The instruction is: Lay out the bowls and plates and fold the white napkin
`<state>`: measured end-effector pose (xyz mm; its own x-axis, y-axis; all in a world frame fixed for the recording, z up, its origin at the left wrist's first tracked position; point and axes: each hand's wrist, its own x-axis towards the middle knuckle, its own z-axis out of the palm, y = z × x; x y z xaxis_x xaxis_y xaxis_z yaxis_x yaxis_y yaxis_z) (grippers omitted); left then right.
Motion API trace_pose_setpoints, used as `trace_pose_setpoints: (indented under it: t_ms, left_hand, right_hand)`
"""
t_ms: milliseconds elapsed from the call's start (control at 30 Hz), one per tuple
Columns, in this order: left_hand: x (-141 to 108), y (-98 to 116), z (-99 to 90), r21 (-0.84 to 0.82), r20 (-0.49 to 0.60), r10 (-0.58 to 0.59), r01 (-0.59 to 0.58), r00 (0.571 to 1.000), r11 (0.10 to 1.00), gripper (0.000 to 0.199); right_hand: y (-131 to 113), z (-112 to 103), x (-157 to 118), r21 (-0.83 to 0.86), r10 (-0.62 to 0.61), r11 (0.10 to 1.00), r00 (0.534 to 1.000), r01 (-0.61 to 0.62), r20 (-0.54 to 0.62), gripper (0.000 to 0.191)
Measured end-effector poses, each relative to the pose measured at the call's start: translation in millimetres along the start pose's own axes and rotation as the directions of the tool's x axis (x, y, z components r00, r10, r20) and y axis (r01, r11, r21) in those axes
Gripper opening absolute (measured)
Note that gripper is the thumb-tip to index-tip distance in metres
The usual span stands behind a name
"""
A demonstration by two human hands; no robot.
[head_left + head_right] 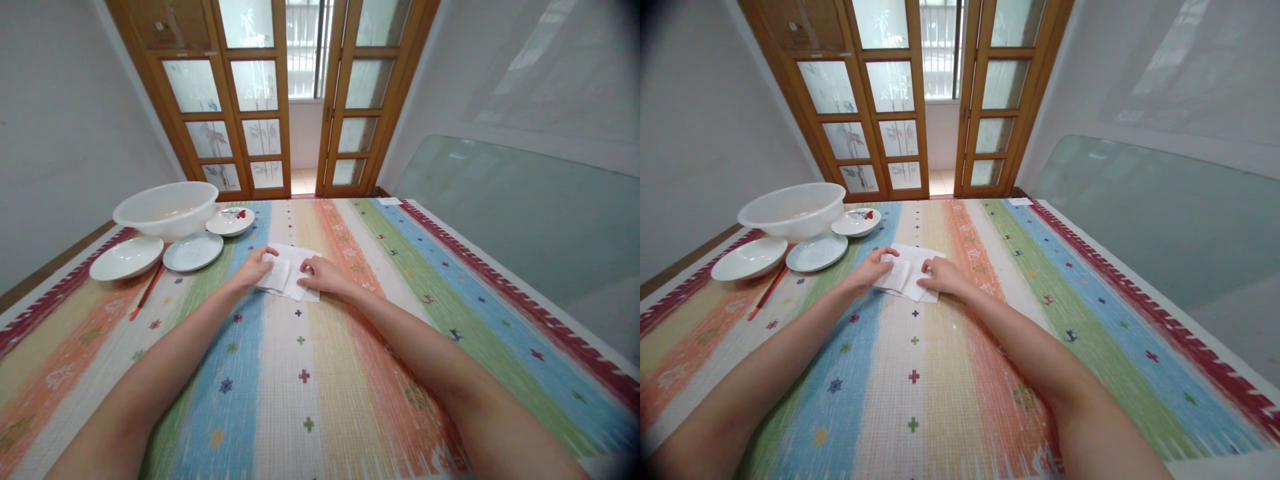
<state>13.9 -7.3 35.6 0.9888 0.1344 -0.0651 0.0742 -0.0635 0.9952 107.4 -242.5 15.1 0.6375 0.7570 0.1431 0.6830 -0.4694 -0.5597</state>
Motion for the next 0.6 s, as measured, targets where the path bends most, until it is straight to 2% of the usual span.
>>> trace_pose_setpoints:
  t_ms: [100, 167, 233, 333, 433, 500, 600]
  left_hand:
    - [-14.7, 14.7, -4.0, 0.177, 0.09, 0.146, -0.16, 0.985, 0.971, 0.023]
    - [-20.4, 23.6, -7.4, 0.137, 0.19, 0.144, -0.172, 0.971, 0.976, 0.029]
    - [-22.7, 28.4, -12.5, 0.054, 0.255, 0.107, -0.125, 0.961, 0.991, 0.032]
    - [-23.4, 26.8, -21.6, -0.073, 0.31, 0.031, -0.009, 0.95, 0.997, 0.036]
    - [-25.2, 20.2, -28.7, -0.15, 0.358, -0.055, 0.116, 0.932, 0.982, 0.039]
    - [-27.5, 16.7, -32.2, -0.176, 0.345, -0.081, 0.149, 0.935, 0.973, 0.038]
    - [-31.2, 15.8, -36.9, -0.173, 0.277, -0.089, 0.14, 0.957, 0.975, 0.037]
  right_hand:
    - [0.8, 3.2, 1.9, 0.036, -0.033, 0.999, 0.998, 0.031, 0.055, 0.031]
    - [5.3, 1.6, 4.3, 0.116, -0.033, 0.993, 0.994, 0.021, 0.101, 0.023]
    - [10.2, -3.4, 6.4, 0.213, -0.05, 0.977, 0.984, 0.012, 0.173, 0.017]
    - [14.1, -14.8, 7.4, 0.401, -0.125, 0.916, 0.951, 0.002, 0.282, 0.02]
    - [11.8, -25.1, 4.5, 0.588, -0.158, 0.808, 0.946, -0.041, 0.283, 0.022]
    - [8.1, -28.7, 1.1, 0.659, -0.122, 0.746, 0.954, -0.094, 0.274, 0.022]
    - [2.0, -29.6, -4.2, 0.721, -0.064, 0.666, 0.948, -0.192, 0.311, 0.021]
